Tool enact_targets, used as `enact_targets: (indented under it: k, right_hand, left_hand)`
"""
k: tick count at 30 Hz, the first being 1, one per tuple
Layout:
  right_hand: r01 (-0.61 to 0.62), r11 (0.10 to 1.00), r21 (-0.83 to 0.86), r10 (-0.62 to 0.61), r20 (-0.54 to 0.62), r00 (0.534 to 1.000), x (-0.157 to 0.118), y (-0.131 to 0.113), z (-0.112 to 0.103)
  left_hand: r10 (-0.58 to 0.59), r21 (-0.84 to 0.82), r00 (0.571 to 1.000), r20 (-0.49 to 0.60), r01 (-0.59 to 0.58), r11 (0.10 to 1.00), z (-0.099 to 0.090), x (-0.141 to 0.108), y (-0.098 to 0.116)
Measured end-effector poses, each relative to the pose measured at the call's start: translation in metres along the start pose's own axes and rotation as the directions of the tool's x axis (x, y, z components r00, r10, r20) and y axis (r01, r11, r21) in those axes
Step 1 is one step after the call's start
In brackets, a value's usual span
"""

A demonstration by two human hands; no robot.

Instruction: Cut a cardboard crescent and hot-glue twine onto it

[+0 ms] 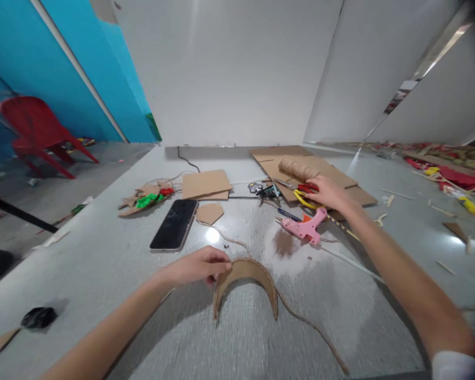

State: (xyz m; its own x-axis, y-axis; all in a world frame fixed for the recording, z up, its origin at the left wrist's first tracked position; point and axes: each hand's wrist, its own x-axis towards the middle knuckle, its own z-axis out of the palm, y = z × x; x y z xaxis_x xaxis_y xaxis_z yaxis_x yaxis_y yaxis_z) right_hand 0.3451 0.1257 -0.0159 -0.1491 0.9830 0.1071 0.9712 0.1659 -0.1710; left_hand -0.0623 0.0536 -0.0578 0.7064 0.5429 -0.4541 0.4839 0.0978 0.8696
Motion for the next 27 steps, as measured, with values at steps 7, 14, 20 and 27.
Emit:
enact_targets:
  k: [7,14,20,27]
  right_hand:
    - [0.46,0.888,-0.022,-0.433,0.3,0.85,-0.07,-0.027,-0.011]
    - [0.548,0.784,-0.29,-0.521,0.17,0.836,-0.067,-0.029,0.024]
    - [0.524,0.85,-0.054,-0.51,0.169,0.844,-0.05,-0.017,0.022]
    - [0.517,0.831,0.204,-0.511,-0.087,0.855,-0.045,-0.024,0.015]
  left_hand:
    - [-0.048,-0.096,0.999,0.004,0.048,0.994,-0.001,0.0,-0.004]
    - [-0.149,-0.528,0.962,-0.229,0.006,0.849,0.01,-0.006,-0.003]
    - [-0.272,-0.743,0.934,-0.234,0.009,0.669,0.032,-0.018,0.0]
    - [-0.199,-0.058,0.973,0.116,0.206,0.977,0.04,-0.035,0.025]
